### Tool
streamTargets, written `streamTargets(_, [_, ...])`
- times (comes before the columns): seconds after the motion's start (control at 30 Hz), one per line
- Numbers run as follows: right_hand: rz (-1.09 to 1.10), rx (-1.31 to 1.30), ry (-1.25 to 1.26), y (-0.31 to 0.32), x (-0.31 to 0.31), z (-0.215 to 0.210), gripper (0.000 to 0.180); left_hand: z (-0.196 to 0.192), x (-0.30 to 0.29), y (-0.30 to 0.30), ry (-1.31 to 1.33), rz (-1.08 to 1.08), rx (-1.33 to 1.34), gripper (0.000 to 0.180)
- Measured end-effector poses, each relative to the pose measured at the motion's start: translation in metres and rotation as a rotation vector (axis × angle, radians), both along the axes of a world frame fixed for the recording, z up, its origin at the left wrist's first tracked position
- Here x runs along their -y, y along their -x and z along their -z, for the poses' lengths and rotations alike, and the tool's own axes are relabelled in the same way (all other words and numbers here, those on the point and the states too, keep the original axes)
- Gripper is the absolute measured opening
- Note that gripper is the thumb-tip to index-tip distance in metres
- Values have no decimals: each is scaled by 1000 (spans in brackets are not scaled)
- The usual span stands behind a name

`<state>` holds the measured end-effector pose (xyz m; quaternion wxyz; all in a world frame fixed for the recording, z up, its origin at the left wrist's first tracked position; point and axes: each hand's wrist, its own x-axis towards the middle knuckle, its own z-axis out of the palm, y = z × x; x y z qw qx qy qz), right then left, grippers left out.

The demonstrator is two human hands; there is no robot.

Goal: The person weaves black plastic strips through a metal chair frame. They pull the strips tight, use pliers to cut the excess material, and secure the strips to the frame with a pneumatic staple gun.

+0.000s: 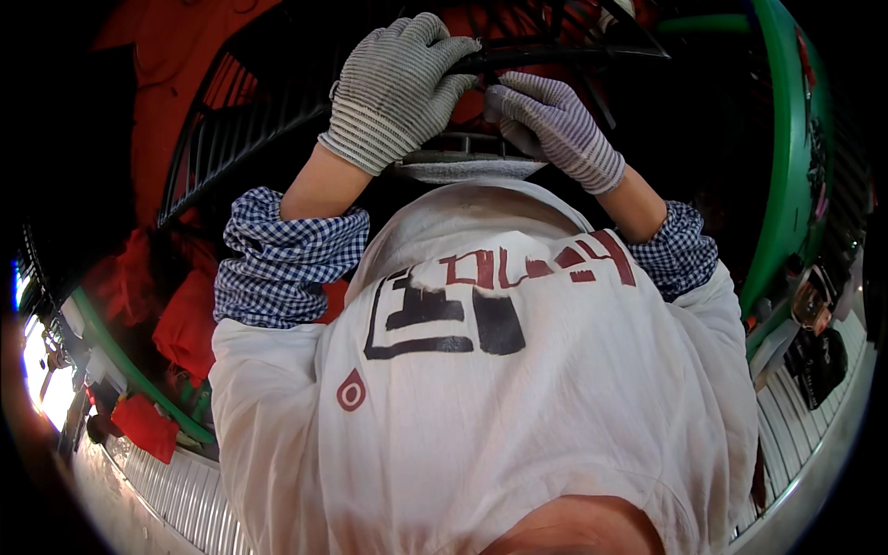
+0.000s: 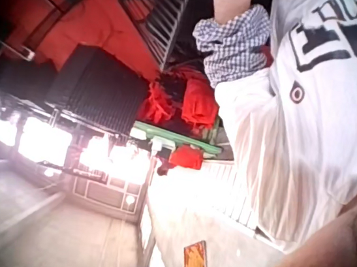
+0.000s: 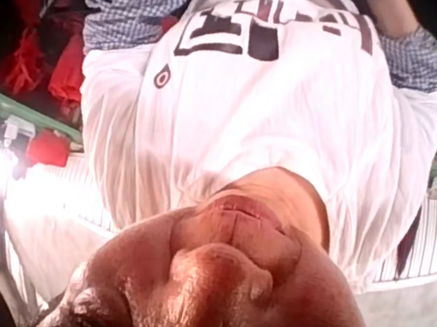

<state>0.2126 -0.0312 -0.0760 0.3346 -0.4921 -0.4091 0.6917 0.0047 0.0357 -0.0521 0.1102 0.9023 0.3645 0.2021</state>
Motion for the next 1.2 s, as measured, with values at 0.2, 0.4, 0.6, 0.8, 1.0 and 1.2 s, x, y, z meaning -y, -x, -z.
streamTargets(0.2, [-161,-29,92,1,-2,-51,30,5,2,-3,-192,-30,-136,37])
streamTargets(0.4, [-277,77,-83,5,-8,-63,26,0,-1,-1,-295,-33,-94,35])
streamTargets(0.6, [-93,881,-1192,-12,-27,-53,25,-6,4,-2,-254,-20,-79,34])
streamTargets(0.8, [-89,630,-1161,4,-63,-41,18,-19,6,-4,-168,-22,-26,32])
streamTargets(1.0, [-60,505,-548,8,-103,-67,10,-31,3,-3,-212,-150,36,39])
streamTargets(1.2, [-110,593,-514,15,-121,-58,15,-15,-4,-1,-207,-174,174,42])
